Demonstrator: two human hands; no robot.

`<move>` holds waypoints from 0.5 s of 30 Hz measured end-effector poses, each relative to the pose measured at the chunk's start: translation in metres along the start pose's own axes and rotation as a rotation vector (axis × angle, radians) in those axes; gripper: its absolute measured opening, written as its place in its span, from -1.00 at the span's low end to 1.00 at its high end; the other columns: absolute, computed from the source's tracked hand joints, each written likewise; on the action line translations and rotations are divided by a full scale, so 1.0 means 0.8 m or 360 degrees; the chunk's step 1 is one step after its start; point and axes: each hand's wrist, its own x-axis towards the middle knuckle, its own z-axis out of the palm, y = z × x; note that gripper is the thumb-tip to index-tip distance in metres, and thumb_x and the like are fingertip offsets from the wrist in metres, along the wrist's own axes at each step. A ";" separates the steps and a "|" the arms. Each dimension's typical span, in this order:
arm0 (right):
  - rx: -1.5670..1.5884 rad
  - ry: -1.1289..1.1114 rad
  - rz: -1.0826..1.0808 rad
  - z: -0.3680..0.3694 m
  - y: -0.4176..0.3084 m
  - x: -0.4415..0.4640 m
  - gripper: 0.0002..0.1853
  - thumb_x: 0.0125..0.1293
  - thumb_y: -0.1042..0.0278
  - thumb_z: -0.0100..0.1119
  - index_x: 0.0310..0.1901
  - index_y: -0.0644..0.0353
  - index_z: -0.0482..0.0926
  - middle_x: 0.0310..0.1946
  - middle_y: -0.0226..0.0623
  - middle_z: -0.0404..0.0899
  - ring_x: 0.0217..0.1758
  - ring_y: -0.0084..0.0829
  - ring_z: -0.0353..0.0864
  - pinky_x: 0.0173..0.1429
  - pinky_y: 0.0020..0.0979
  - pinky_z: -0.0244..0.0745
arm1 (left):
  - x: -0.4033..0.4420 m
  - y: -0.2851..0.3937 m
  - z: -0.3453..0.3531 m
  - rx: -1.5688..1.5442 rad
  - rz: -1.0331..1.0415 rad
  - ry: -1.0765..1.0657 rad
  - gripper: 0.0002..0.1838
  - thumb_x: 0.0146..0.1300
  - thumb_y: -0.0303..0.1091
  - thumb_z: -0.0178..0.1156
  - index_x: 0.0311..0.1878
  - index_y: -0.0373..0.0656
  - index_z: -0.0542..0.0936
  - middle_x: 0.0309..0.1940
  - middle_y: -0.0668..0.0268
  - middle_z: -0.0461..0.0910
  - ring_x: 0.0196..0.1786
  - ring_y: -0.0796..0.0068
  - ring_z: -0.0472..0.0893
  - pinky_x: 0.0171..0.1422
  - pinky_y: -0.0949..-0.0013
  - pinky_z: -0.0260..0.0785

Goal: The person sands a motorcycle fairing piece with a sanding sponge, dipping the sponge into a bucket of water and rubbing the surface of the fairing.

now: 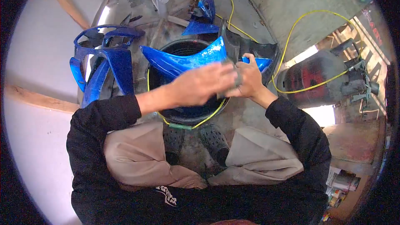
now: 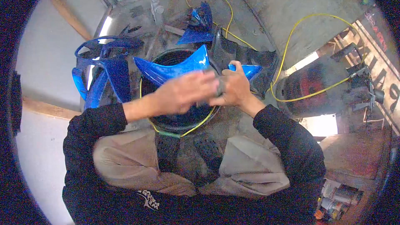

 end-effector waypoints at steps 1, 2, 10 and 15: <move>0.0001 -0.0004 -0.0007 -0.002 0.001 0.001 -0.37 0.06 -0.46 0.41 -0.57 0.08 0.71 -0.66 -0.29 0.54 -0.47 -0.24 0.59 0.25 0.11 0.38 | -0.003 -0.001 0.005 -0.0063 0.0165 -0.0070 -0.16 0.03 -0.44 0.27 0.52 -0.15 0.48 0.58 0.14 0.42 0.65 0.06 0.36 0.71 -0.05 0.20; -0.0047 -0.0092 0.0079 -0.004 -0.002 0.000 -0.36 0.06 -0.47 0.39 -0.57 0.08 0.71 -0.66 -0.28 0.54 -0.47 -0.23 0.59 0.25 0.10 0.38 | -0.007 -0.013 0.001 0.0006 0.0113 -0.0047 -0.19 0.07 -0.46 0.26 0.52 -0.14 0.49 0.58 0.14 0.42 0.65 0.08 0.35 0.70 -0.05 0.20; -0.0087 -0.0296 0.0187 -0.007 -0.007 0.002 -0.33 0.06 -0.49 0.35 -0.57 0.11 0.73 -0.66 -0.25 0.52 -0.47 -0.21 0.58 0.24 0.12 0.37 | -0.040 0.026 0.017 0.0333 -0.0529 0.0382 -0.42 0.35 -0.58 0.15 0.47 -0.21 0.53 0.47 0.10 0.56 0.56 0.05 0.48 0.66 0.02 0.25; -0.0134 -0.0315 0.0184 -0.014 -0.022 0.006 -0.34 0.02 -0.47 0.39 -0.64 0.10 0.66 -0.67 -0.30 0.46 -0.49 -0.24 0.52 0.25 0.11 0.36 | -0.064 0.017 0.014 0.0408 -0.0620 0.0494 -0.44 0.28 -0.56 0.18 0.39 -0.18 0.59 0.47 0.15 0.56 0.58 0.16 0.46 0.61 -0.06 0.22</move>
